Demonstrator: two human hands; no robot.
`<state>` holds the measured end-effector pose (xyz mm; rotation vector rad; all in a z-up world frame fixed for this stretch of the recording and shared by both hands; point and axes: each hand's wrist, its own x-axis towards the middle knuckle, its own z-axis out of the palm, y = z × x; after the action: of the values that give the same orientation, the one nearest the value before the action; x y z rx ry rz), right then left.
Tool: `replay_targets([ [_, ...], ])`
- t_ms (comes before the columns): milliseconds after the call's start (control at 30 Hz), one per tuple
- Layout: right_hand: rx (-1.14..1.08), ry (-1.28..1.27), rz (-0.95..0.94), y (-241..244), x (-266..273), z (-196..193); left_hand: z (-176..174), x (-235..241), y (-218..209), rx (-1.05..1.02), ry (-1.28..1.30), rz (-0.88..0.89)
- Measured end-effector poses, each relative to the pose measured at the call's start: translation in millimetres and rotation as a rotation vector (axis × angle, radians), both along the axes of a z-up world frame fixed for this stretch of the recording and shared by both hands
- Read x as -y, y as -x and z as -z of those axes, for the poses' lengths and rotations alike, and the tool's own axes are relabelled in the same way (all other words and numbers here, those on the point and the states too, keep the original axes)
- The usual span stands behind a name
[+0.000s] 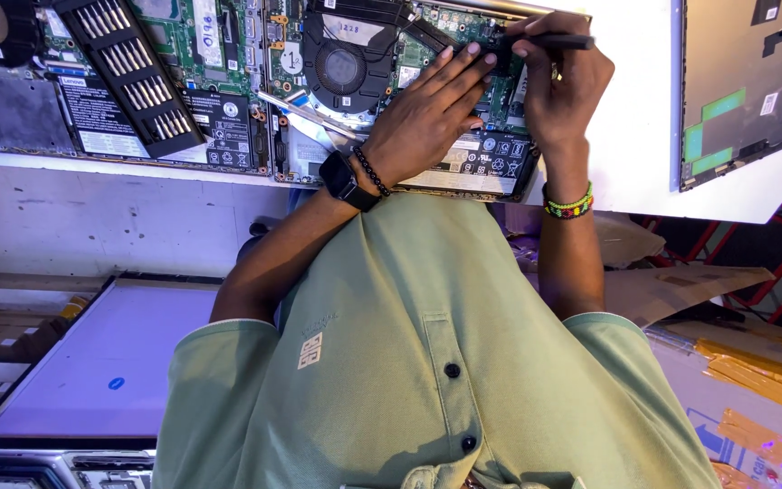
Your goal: The person uses a screwdriver to remove screws from a disassembled laptop motherboard, then switches to a different screwdriver bit and continues unscrewing components. The person handles the motherboard and tools while working at a bench.
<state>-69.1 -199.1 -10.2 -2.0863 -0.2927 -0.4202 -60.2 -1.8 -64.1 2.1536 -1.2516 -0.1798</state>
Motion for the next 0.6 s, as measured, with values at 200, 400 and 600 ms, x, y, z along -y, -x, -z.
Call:
replay_targets([
  [200,-0.096,0.034,-0.235,-10,16,-11,-16,3,-1,0.024,0.406,-0.179],
  [400,-0.059,0.277,-0.078,-11,40,18,-43,36,-37,-0.077,0.572,-0.282],
  [600,-0.042,0.303,-0.009,-5,70,75,-53,58,-63,0.141,0.524,-0.208],
])
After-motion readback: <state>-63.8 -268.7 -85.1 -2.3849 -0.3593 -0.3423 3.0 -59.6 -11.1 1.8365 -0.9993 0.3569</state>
